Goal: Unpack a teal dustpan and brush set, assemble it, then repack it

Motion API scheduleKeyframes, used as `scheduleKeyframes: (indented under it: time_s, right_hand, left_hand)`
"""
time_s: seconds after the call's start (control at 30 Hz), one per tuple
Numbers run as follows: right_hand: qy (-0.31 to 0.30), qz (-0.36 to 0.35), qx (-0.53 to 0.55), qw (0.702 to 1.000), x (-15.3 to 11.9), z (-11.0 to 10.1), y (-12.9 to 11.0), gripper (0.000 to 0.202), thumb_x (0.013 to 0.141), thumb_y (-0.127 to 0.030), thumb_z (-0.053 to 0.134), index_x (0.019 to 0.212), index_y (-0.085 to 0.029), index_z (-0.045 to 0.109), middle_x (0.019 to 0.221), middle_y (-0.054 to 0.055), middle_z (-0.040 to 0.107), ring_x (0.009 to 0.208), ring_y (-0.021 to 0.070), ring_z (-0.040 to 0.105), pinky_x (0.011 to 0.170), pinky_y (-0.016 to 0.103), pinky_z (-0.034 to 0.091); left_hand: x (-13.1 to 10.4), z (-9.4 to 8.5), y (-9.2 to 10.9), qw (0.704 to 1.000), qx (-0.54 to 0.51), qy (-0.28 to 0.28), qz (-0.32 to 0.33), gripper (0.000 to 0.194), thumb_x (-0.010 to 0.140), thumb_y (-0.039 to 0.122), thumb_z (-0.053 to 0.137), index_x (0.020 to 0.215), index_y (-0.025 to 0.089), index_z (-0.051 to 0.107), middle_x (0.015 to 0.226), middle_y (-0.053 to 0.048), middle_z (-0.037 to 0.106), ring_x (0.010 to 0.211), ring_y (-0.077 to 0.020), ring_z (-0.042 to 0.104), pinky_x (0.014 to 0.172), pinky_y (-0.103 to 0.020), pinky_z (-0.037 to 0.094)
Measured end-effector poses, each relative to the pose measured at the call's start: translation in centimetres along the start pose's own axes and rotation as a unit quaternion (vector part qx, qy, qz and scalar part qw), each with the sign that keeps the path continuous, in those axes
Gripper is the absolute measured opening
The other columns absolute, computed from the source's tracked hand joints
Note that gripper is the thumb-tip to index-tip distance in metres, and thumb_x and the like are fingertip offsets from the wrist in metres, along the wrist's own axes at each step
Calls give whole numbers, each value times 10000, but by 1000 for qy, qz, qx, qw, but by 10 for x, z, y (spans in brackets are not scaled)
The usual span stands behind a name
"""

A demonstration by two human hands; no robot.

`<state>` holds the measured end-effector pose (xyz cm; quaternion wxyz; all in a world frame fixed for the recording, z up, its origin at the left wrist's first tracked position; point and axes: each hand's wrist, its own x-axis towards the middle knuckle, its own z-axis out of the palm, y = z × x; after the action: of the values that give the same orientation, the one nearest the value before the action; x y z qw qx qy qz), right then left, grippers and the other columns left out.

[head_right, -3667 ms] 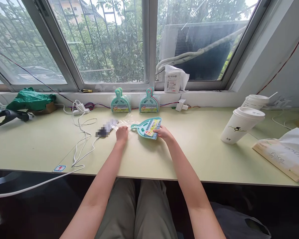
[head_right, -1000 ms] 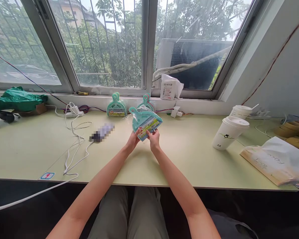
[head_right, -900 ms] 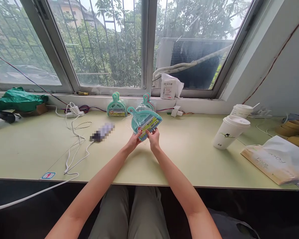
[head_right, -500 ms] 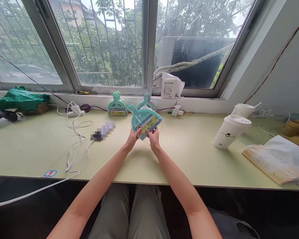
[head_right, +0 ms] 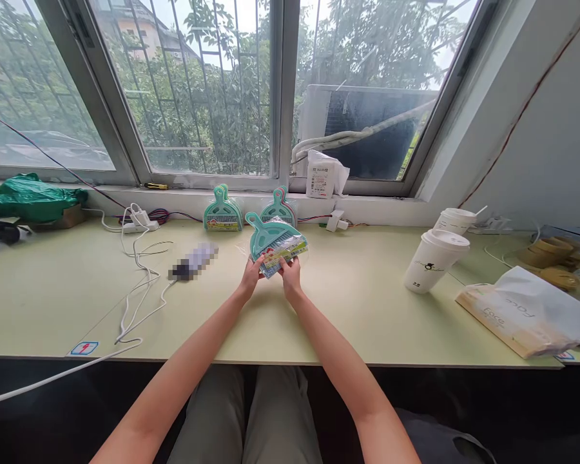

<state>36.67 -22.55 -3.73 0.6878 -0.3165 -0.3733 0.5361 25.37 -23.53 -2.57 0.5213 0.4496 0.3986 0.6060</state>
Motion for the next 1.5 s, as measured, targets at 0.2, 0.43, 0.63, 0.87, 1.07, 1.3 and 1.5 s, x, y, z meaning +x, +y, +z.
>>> scheduleKeyframes:
  time_s: [0.2,0.43,0.63,0.87,1.07,1.3,1.5]
  right_hand:
    - [-39,16,4,999,6,-3,-4,482,617,-304,781,995,-225,493,988,29,672,929,190,658,857,359,561]
    - [-2,32,-24,999,2,-2,-7,432,646,-294,781,978,-206,519,986,49,674,916,199,659,791,321,575]
    - [-73,100,-104,987,21,-21,-27,342,764,-351,735,1000,-182,555,932,74,692,799,201,686,712,330,586]
    - [-9,-100,-514,852,39,-71,-41,434,818,-255,663,1231,-192,547,1200,135,613,969,256,649,826,444,544]
    - [-135,-315,-556,758,33,-53,-27,345,847,-207,634,1179,-300,648,1365,20,537,1303,245,430,1053,452,388]
    - [-87,-261,-478,834,39,-60,-27,174,870,-330,607,925,-260,757,992,42,729,1037,230,620,928,377,460]
    - [-58,-228,-467,852,46,-67,-16,155,768,-352,690,818,-213,736,1061,76,671,1014,237,599,932,389,452]
  left_hand:
    - [3,-5,-2,999,17,-22,25,504,761,446,664,1167,212,477,1180,-110,605,982,-259,634,729,-424,583]
    - [-7,-1,5,996,-5,-84,38,627,706,447,734,1183,201,409,1132,-116,627,771,-218,675,691,-473,597]
    - [0,-8,8,996,10,-92,8,553,701,305,697,1175,174,446,1087,-118,650,719,-214,672,649,-442,598]
    - [18,-52,18,998,-49,6,-35,540,670,182,587,1203,147,510,1129,-124,643,834,-225,663,634,-360,582]
    - [21,-63,17,992,-75,-38,-92,447,693,208,577,1129,108,586,1042,-115,673,773,-171,650,614,-263,546]
    - [21,-66,12,976,34,-118,-177,417,728,236,630,1120,118,548,846,-89,674,549,-137,618,432,-209,446]
    - [16,-64,8,965,99,-191,-150,547,732,285,688,1225,172,482,820,-59,663,542,-119,604,400,-181,372]
